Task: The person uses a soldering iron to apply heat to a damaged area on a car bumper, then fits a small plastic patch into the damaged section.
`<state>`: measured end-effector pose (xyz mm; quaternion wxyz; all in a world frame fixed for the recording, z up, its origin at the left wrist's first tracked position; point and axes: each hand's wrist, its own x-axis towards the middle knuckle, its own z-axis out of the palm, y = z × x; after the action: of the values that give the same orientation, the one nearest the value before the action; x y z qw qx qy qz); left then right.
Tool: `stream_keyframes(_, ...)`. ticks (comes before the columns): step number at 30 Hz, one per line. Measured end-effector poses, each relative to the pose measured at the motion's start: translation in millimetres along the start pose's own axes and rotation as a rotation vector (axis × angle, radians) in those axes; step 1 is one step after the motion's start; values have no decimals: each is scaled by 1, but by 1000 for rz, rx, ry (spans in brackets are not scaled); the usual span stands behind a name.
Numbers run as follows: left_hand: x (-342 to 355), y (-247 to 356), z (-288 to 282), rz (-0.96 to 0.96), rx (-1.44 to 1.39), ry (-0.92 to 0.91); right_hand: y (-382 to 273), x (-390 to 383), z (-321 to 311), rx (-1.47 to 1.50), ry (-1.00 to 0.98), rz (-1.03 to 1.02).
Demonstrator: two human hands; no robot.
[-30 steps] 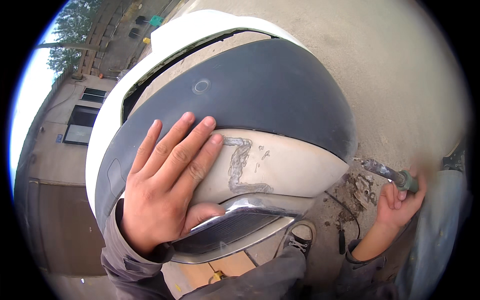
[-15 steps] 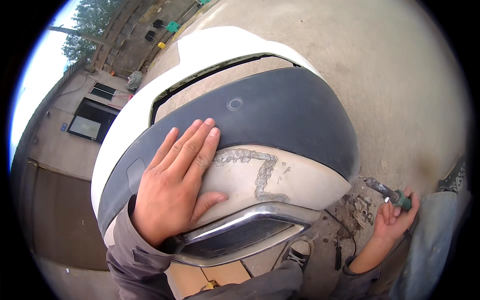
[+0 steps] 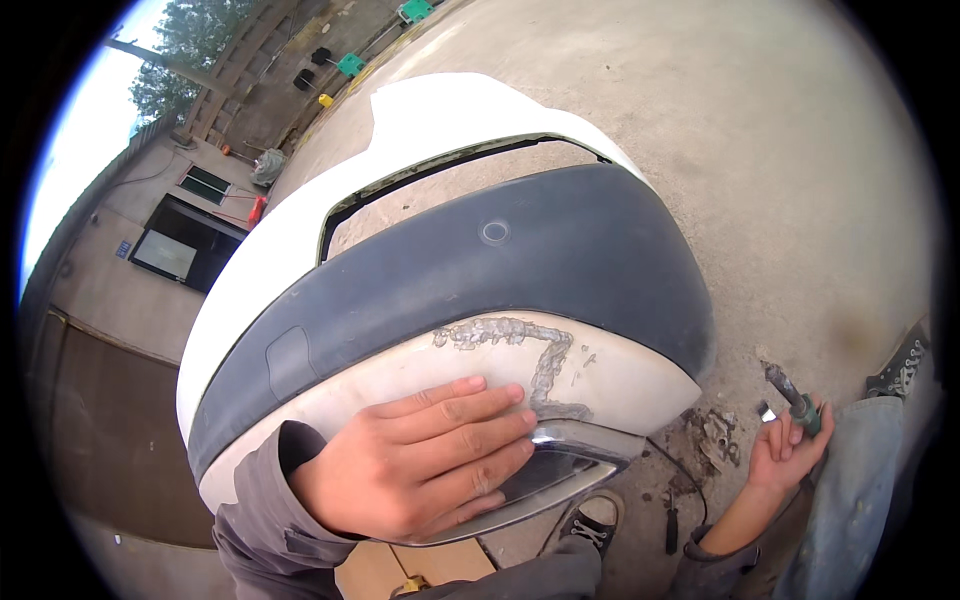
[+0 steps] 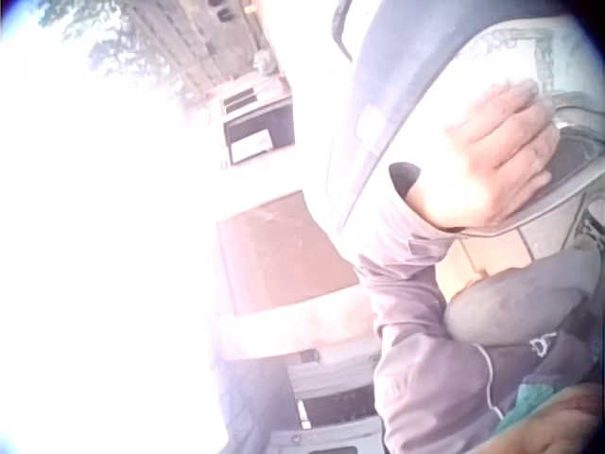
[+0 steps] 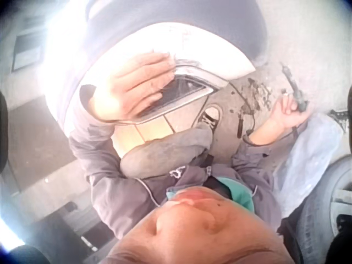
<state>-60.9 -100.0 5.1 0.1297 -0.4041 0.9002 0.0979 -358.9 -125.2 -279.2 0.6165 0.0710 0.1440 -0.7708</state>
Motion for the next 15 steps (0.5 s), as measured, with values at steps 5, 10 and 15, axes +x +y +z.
stream_keyframes(5, 18, -3, -1, -234, 263, 22, 1, -5, 8, 7, 5, -10)
stream_keyframes(10, 19, 11, 3, 22, 32, -73, 26, -14, 24, -43, 12, -4)
stream_keyframes(15, 9, 13, 21, 154, 37, 226, 58, -30, 58, -207, -188, -19)
